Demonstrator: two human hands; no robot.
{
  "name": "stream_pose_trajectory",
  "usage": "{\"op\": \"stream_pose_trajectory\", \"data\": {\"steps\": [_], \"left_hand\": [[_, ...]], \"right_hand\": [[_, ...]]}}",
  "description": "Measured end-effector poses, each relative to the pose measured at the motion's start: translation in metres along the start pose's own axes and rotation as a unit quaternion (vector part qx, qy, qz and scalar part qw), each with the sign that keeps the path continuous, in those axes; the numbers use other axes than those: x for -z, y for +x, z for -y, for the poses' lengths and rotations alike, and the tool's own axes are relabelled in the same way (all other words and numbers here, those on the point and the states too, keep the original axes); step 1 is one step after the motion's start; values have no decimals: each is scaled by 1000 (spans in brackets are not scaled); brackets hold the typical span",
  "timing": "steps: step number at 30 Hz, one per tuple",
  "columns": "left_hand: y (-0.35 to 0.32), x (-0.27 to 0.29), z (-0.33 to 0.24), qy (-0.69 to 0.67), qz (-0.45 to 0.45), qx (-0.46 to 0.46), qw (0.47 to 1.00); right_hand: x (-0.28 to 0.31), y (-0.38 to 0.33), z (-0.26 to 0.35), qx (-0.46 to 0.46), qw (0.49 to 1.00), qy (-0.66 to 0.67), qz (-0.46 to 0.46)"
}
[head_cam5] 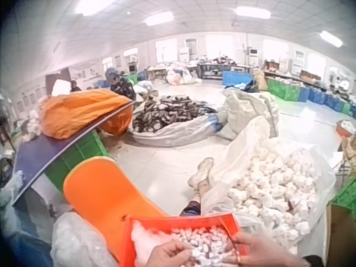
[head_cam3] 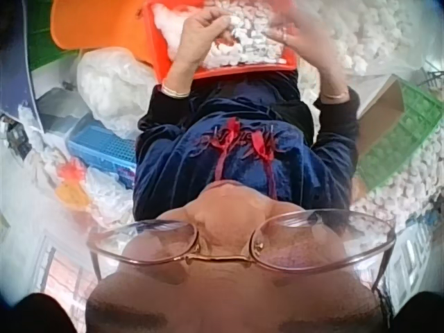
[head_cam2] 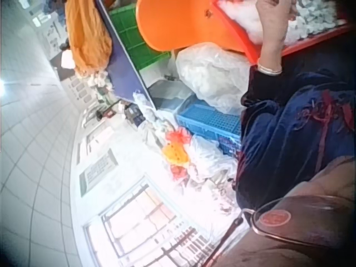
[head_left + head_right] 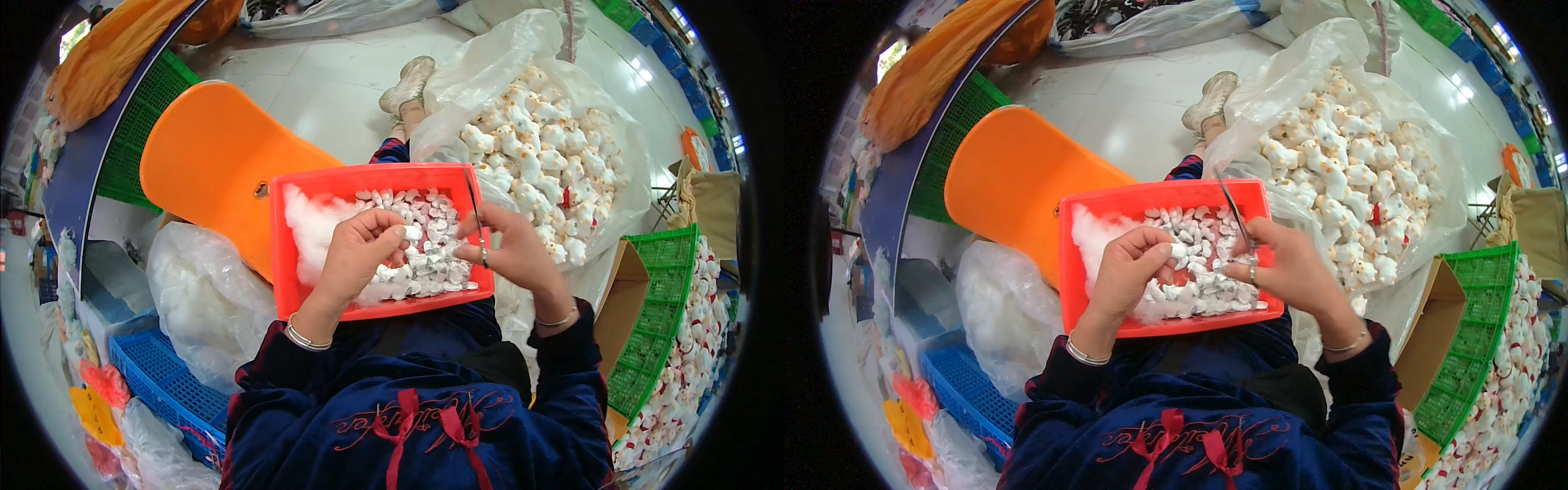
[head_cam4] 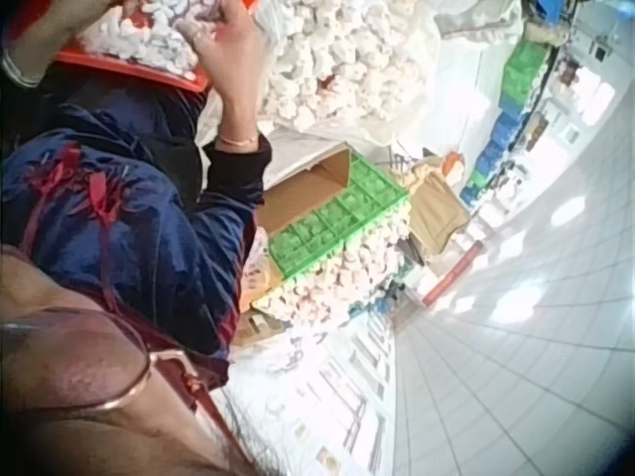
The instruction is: The person sits on the floor and repeatedly stuffs white cotton into small white plush toys using a pair of scissors to push the cotton inside. The person handles each toy one at a time from a red tray and places the stuffed toys into a nearby bag.
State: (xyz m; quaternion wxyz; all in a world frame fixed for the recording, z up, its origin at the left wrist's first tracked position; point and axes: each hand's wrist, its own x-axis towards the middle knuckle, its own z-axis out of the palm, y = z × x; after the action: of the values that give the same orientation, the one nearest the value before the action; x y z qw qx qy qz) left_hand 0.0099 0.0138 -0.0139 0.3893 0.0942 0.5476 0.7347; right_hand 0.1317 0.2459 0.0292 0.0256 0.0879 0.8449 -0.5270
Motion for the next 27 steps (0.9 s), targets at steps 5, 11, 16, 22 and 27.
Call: {"op": "stream_pose_trajectory", "data": {"steps": [5,11,16,22,27], "left_hand": [[-7,-12,0,37,20,-27,999],[-8,-15,5,39,1,-45,998],[-12,-32,18,335,-58,-303,890],[-12,-30,19,19,-48,-88,995],[-7,-27,31,-114,-15,-67,991]], "right_hand": [[-37,18,13,21,985,171,-30],[-42,21,8,26,989,146,-32],[-55,21,2,12,983,162,-85],[-62,20,-1,43,950,292,-98],[-63,21,4,44,937,333,-95]]}}
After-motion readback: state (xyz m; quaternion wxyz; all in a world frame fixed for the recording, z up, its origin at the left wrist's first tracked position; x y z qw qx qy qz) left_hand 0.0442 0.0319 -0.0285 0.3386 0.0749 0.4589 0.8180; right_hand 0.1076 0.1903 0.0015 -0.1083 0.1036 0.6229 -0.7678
